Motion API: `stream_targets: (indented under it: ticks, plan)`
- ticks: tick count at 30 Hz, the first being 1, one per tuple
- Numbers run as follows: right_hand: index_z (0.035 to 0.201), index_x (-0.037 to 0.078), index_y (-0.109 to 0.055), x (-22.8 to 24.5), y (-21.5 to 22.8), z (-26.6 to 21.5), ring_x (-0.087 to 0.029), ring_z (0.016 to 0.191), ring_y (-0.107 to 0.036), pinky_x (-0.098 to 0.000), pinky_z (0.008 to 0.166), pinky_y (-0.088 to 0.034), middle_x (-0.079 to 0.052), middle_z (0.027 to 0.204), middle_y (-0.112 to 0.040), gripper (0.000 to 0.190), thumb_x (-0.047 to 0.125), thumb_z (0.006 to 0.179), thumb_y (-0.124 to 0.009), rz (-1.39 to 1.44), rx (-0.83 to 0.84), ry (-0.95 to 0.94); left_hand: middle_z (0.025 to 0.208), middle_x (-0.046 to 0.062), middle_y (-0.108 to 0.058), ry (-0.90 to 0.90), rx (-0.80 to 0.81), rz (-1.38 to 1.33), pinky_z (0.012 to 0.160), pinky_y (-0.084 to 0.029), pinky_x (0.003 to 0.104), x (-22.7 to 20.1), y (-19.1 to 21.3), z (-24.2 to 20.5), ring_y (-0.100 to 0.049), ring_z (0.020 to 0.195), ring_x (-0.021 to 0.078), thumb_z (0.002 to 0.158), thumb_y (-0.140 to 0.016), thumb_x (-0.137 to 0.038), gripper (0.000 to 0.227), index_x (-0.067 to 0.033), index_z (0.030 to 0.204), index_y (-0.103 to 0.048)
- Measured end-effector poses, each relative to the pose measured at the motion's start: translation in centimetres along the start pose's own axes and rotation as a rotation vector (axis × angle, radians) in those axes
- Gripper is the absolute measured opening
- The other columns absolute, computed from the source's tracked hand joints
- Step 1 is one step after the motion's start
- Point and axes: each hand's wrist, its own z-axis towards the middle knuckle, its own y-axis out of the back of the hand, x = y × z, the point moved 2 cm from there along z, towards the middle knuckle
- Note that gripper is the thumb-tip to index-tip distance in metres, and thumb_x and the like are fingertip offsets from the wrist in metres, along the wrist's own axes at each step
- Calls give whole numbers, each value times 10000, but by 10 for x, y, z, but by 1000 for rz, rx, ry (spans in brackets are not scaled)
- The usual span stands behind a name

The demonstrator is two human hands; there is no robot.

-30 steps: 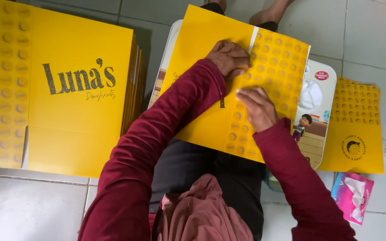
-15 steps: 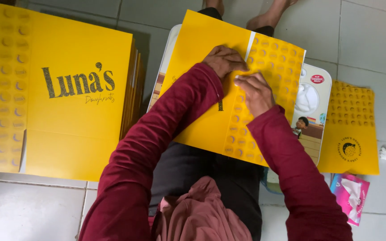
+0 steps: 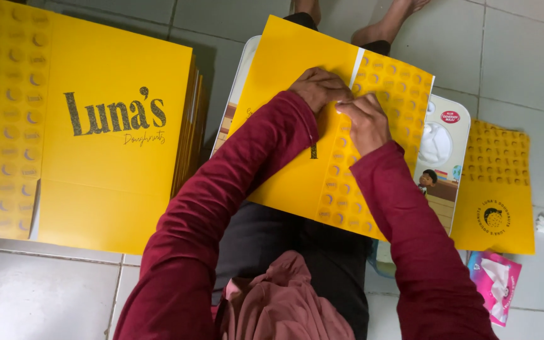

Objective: Assemble cardboard doughnut boxes by applying glue to the edges and folding them into shape.

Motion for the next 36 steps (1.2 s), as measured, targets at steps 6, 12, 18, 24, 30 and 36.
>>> stream_targets:
  ticks: [6,12,18,24,30,36]
  plan:
    - [1234,-49,-695,94,24,-45,-386,1133,-621,-438,1012,-533,-210,1185,-692,286,-76,965,-605,8,140,-82,1166,-147,-683,95,81,-193,1101,-366,374,6,-6,-7,-582,1207,119,1093,-453,-228,321,-391,1342,-573]
    - [1162,3,-697,149,56,-36,-367,1060,-655,-461,966,-567,-162,1091,-700,275,-105,944,-569,103,253,-119,1127,-63,-693,34,148,-300,1109,-392,400,-9,41,6,-599,1187,154,1116,-435,-176,274,-304,1317,-572]
    - [1176,101,-659,-5,1,6,-337,969,-641,-423,844,-531,-129,1059,-715,190,23,1017,-590,-14,-49,-103,1128,-95,-694,157,213,-236,1140,-334,411,-1,13,-4,-584,1231,135,1120,-441,-198,350,-361,1425,-495]
    - [1098,68,-703,66,21,-35,-343,913,-633,-406,824,-538,-125,995,-700,185,-14,1003,-567,118,2,-129,1218,-173,-680,79,198,-233,1163,-338,409,5,5,-4,-570,1227,111,1117,-414,-153,376,-336,1434,-503]
    - [1109,-90,-698,180,81,-37,-354,956,-628,-440,839,-557,-192,1099,-703,157,-40,994,-604,299,8,-71,1471,-115,-586,68,393,-129,1119,-266,431,30,-40,-13,-466,1367,298,933,-524,-259,693,-404,1571,-295]
    - [1082,-9,-773,48,32,-3,-297,835,-520,-428,711,-480,-128,896,-654,211,-148,987,-646,6,-80,-156,1459,32,-590,45,499,-77,1114,-257,445,25,-35,-8,-411,1406,302,978,-460,-304,639,-369,1580,-255]
